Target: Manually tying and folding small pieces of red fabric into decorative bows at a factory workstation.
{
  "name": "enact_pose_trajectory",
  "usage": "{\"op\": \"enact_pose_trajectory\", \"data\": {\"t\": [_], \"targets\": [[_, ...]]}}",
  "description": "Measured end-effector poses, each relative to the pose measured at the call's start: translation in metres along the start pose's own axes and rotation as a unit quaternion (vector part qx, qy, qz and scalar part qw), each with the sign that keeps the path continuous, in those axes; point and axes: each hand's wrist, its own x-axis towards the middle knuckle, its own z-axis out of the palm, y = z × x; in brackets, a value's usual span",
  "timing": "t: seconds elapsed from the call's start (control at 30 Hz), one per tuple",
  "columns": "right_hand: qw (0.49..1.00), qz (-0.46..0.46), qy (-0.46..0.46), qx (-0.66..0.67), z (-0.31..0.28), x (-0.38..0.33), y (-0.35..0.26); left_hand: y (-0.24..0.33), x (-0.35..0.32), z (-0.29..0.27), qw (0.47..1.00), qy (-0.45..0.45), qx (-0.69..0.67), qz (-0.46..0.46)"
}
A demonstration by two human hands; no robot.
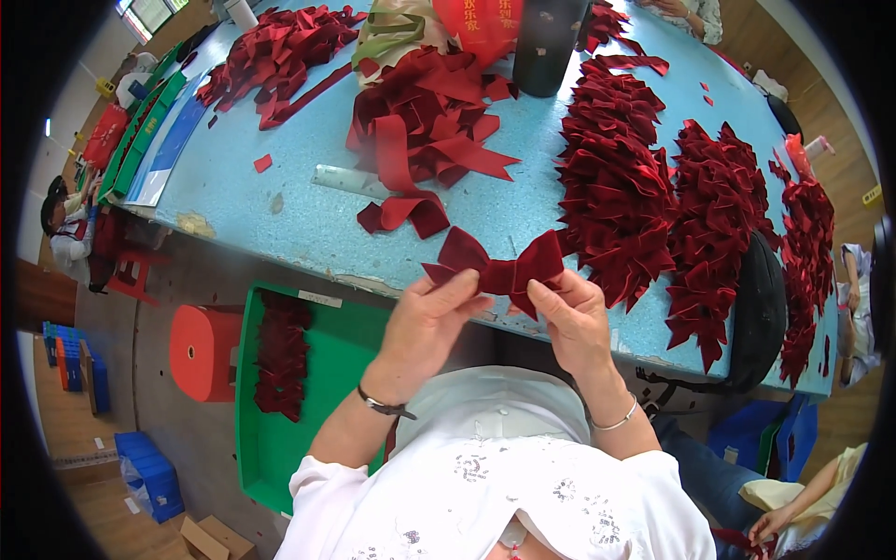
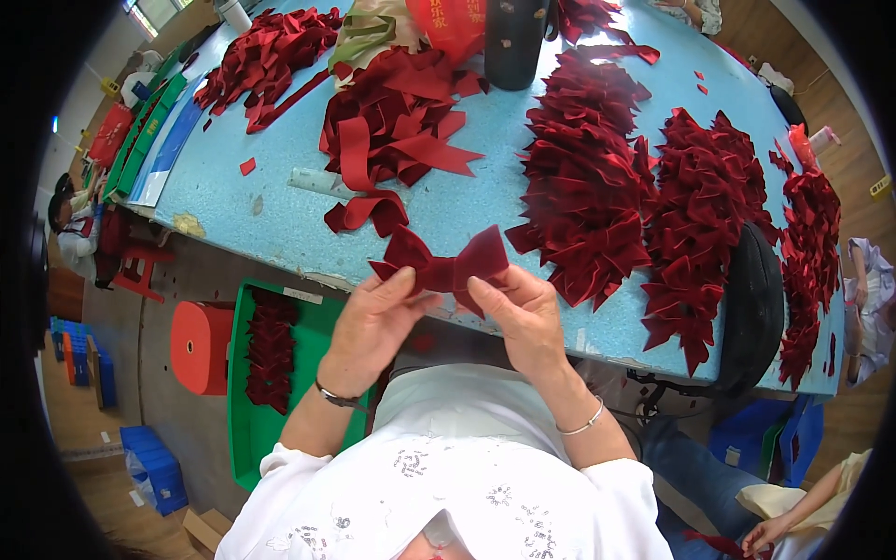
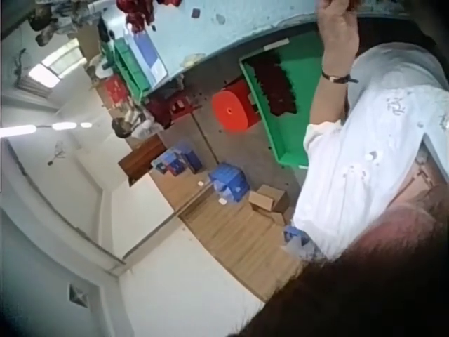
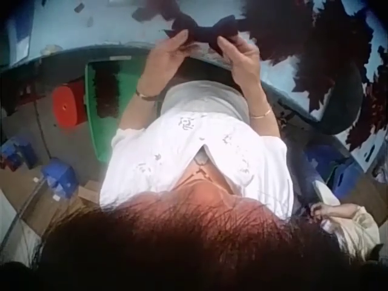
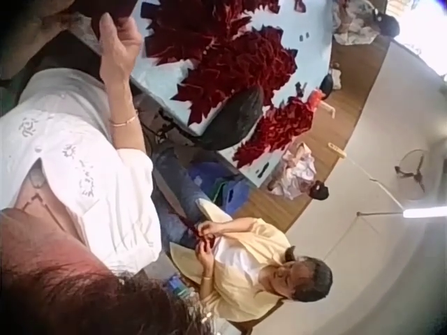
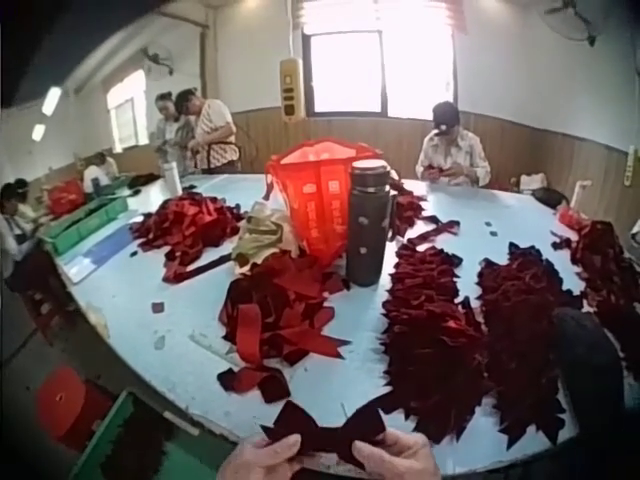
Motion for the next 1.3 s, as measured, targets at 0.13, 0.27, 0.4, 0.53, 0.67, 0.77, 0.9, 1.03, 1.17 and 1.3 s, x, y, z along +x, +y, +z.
{"op": "enact_pose_trajectory", "data": {"t": [0.13, 0.27, 0.4, 0.53, 0.67, 0.77, 0.9, 1.03, 1.17, 1.3], "targets": [[0.997, -0.012, -0.055, 0.062, -0.008, 0.002, -0.006, 0.036, -0.003, -0.006, 0.992, 0.022, 0.079, 0.091], [0.991, 0.033, -0.097, 0.086, -0.006, -0.001, -0.011, 0.049, -0.005, 0.0, 0.901, 0.019, 0.372, 0.222], [0.988, 0.064, -0.122, 0.063, 0.002, -0.006, -0.017, 0.05, -0.005, 0.031, 0.792, -0.105, 0.568, 0.196], [0.996, 0.031, -0.088, 0.015, 0.009, -0.009, -0.019, 0.031, -0.001, 0.034, 0.879, -0.14, 0.455, 0.023], [0.995, -0.02, -0.04, -0.093, 0.011, -0.011, -0.011, -0.001, 0.0, 0.017, 0.923, -0.071, 0.373, 0.063], [0.982, -0.061, 0.092, -0.155, 0.021, -0.011, 0.0, -0.018, 0.001, 0.016, 0.922, -0.002, 0.365, 0.131], [0.969, -0.116, 0.107, -0.192, 0.023, -0.008, 0.011, -0.028, 0.002, 0.018, 0.905, 0.084, 0.367, 0.197], [0.972, -0.1, 0.13, -0.172, 0.027, -0.006, 0.01, -0.031, 0.006, 0.019, 0.889, 0.109, 0.379, 0.233], [0.991, -0.014, 0.119, -0.055, 0.021, 0.0, 0.013, -0.035, 0.007, 0.019, 0.888, 0.114, 0.375, 0.241], [0.995, -0.006, 0.092, 0.036, 0.022, 0.004, 0.007, -0.032, 0.003, 0.018, 0.898, 0.099, 0.352, 0.243]]}}
